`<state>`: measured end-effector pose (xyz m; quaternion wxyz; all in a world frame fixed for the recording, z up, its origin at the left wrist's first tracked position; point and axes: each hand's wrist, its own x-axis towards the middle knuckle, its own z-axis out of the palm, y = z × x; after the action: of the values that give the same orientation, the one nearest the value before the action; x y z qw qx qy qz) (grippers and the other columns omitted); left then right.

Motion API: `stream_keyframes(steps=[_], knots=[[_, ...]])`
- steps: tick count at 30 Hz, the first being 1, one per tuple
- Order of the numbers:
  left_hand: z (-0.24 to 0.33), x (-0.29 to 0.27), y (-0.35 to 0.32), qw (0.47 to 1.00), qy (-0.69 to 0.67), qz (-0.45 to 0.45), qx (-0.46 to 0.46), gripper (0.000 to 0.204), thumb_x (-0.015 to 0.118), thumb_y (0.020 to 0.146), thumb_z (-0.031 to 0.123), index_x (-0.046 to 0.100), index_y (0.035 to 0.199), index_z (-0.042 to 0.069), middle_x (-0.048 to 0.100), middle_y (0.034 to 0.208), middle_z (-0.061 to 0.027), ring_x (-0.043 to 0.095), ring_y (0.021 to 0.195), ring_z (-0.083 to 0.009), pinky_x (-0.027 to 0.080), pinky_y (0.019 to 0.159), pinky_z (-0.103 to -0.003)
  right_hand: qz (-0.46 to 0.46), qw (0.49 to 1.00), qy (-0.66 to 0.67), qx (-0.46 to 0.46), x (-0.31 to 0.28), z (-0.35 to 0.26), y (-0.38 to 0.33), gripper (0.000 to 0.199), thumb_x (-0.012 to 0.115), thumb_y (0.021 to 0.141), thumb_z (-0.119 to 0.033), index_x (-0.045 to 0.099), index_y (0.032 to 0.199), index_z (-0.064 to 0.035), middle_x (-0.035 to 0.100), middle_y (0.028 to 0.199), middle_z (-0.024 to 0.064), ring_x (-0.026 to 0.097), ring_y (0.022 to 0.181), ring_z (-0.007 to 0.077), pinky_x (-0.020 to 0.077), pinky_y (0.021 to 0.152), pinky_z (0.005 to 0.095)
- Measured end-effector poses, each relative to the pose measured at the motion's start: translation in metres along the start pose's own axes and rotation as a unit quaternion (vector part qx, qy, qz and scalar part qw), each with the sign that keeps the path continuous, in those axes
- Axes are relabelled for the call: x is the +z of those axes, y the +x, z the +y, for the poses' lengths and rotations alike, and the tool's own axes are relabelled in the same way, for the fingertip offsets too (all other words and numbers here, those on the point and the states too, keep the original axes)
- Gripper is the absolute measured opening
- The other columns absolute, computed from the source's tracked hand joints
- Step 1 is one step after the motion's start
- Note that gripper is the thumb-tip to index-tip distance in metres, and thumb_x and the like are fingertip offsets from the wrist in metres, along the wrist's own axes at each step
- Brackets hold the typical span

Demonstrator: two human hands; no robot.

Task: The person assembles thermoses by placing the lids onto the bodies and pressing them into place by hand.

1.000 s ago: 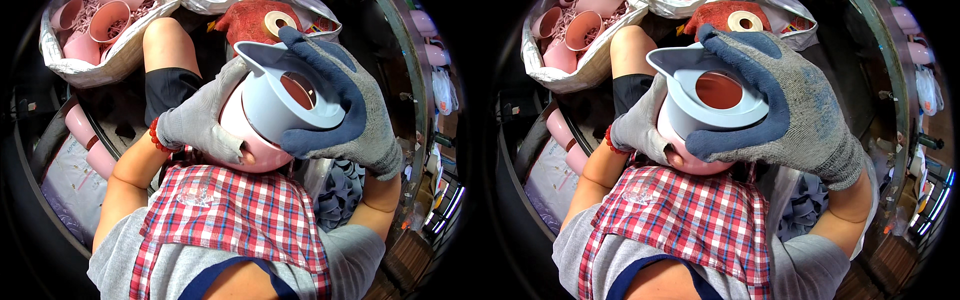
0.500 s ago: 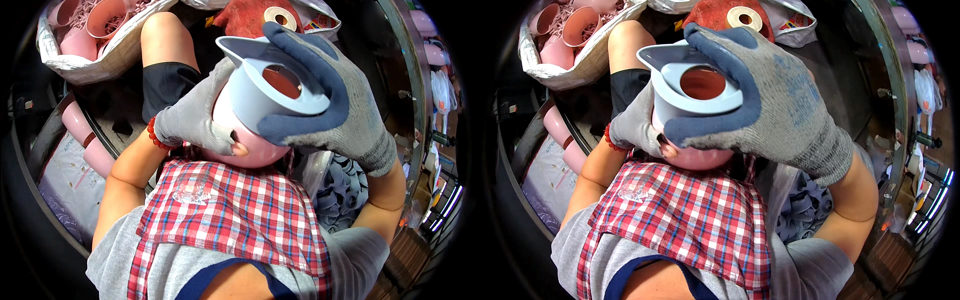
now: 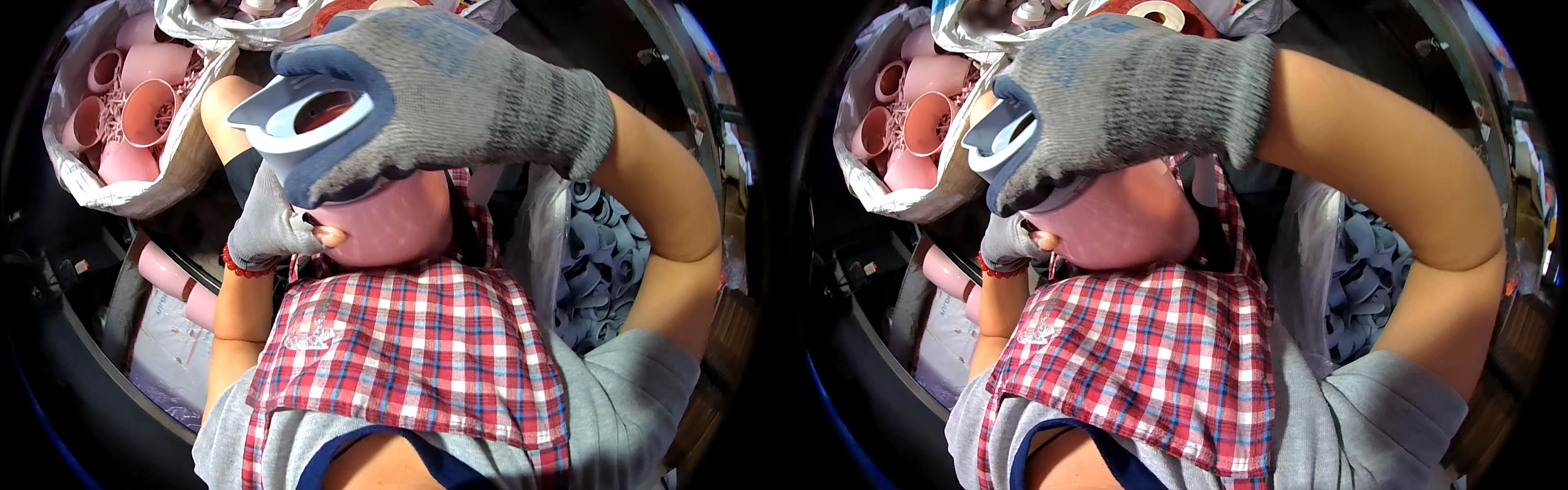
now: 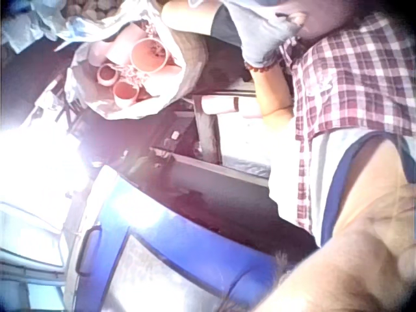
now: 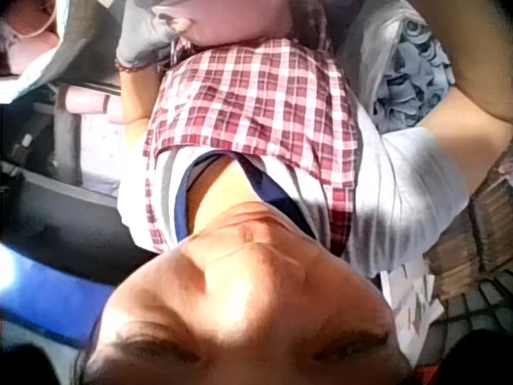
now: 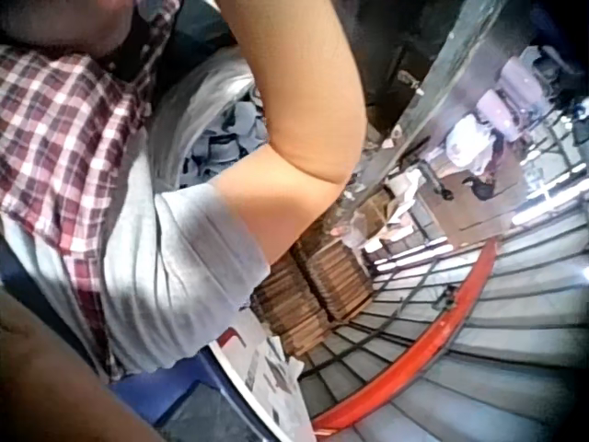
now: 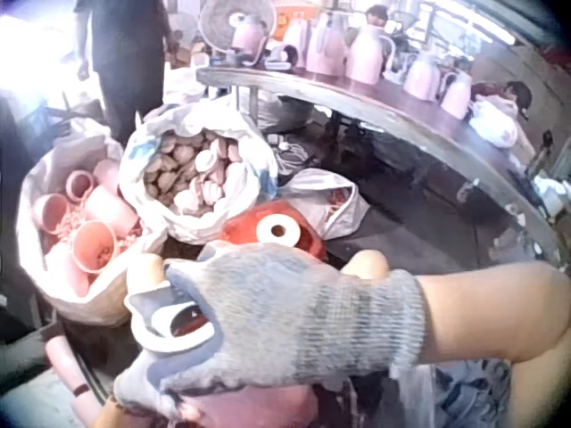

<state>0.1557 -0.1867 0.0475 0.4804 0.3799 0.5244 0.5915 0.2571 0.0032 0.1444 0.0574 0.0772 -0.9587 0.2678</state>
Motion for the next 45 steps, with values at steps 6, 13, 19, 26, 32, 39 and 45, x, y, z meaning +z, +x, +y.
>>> stream_keyframes(steps=[6, 13, 19, 26, 32, 39, 45], knots=[[-0.020, -0.007, -0.004, 0.966, 0.221, -0.044, 0.131, 0.075, 0.088, 0.061, 0.028, 0.056, 0.123, 0.001, 0.059, 0.123, -0.0078, 0.051, 0.116, -0.0192, 0.037, 0.102, -0.035, -0.062, 0.998, -0.023, -0.021, -0.010, -0.003, 0.011, 0.046, 0.068, 0.079, -0.042, 0.062, 0.110, -0.0089, 0.065, 0.100, 0.0089, 0.065, 0.086, 0.0245, 0.0520, 0.070, 0.0361], [-0.001, 0.010, 0.004, 0.999, -0.011, 0.020, 0.028, 0.125, 0.091, 0.053, 0.035, 0.012, 0.143, 0.001, 0.030, 0.144, -0.0128, 0.033, 0.132, -0.0237, 0.027, 0.108, -0.038, 0.001, 1.000, 0.010, -0.009, -0.026, 0.006, -0.007, 0.068, 0.076, 0.068, -0.048, 0.059, 0.120, -0.0085, 0.064, 0.102, 0.0126, 0.061, 0.097, 0.0268, 0.0480, 0.084, 0.0368], [-0.003, 0.015, 0.011, 0.998, -0.010, 0.025, 0.059, 0.140, 0.091, 0.048, 0.041, 0.001, 0.147, -0.001, 0.022, 0.148, -0.0154, 0.023, 0.138, -0.0261, 0.019, 0.112, -0.040, -0.027, 0.997, 0.050, 0.049, -0.022, 0.012, -0.018, 0.084, 0.084, 0.061, -0.040, 0.051, 0.129, -0.0032, 0.057, 0.122, 0.0149, 0.057, 0.112, 0.0272, 0.0433, 0.097, 0.0377], [-0.006, 0.010, 0.017, 0.993, 0.064, -0.003, 0.103, 0.131, 0.088, 0.051, 0.044, 0.011, 0.146, -0.003, 0.027, 0.145, -0.0159, 0.027, 0.136, -0.0276, 0.022, 0.111, -0.039, -0.027, 0.997, 0.029, 0.067, -0.027, 0.011, -0.026, 0.093, 0.087, 0.055, -0.041, 0.049, 0.131, -0.0044, 0.055, 0.128, 0.0128, 0.054, 0.117, 0.0269, 0.0399, 0.102, 0.0391], [-0.004, 0.011, 0.021, 0.989, 0.033, -0.041, 0.139, 0.133, 0.090, 0.049, 0.041, 0.008, 0.146, -0.001, 0.027, 0.146, -0.0154, 0.027, 0.136, -0.0263, 0.021, 0.111, -0.039, -0.021, 1.000, 0.009, 0.022, -0.027, 0.013, -0.026, 0.093, 0.087, 0.055, -0.040, 0.049, 0.132, -0.0051, 0.054, 0.131, 0.0125, 0.054, 0.117, 0.0290, 0.0390, 0.102, 0.0410], [-0.004, 0.011, 0.021, 0.987, 0.050, -0.053, 0.143, 0.140, 0.092, 0.044, 0.041, 0.006, 0.147, 0.001, 0.027, 0.146, -0.0142, 0.027, 0.136, -0.0264, 0.020, 0.112, -0.041, -0.034, 0.995, 0.081, 0.052, -0.025, 0.016, -0.027, 0.095, 0.088, 0.052, -0.034, 0.048, 0.133, -0.0043, 0.052, 0.134, 0.0119, 0.052, 0.119, 0.0270, 0.0383, 0.103, 0.0403], [-0.009, 0.008, 0.019, 0.985, 0.079, -0.056, 0.145, 0.142, 0.092, 0.043, 0.041, 0.004, 0.147, 0.002, 0.025, 0.148, -0.0141, 0.025, 0.137, -0.0263, 0.021, 0.112, -0.041, -0.053, 0.994, 0.067, 0.075, -0.030, 0.010, -0.026, 0.094, 0.088, 0.055, -0.031, 0.046, 0.134, -0.0037, 0.050, 0.136, 0.0115, 0.050, 0.123, 0.0248, 0.0371, 0.105, 0.0379]])
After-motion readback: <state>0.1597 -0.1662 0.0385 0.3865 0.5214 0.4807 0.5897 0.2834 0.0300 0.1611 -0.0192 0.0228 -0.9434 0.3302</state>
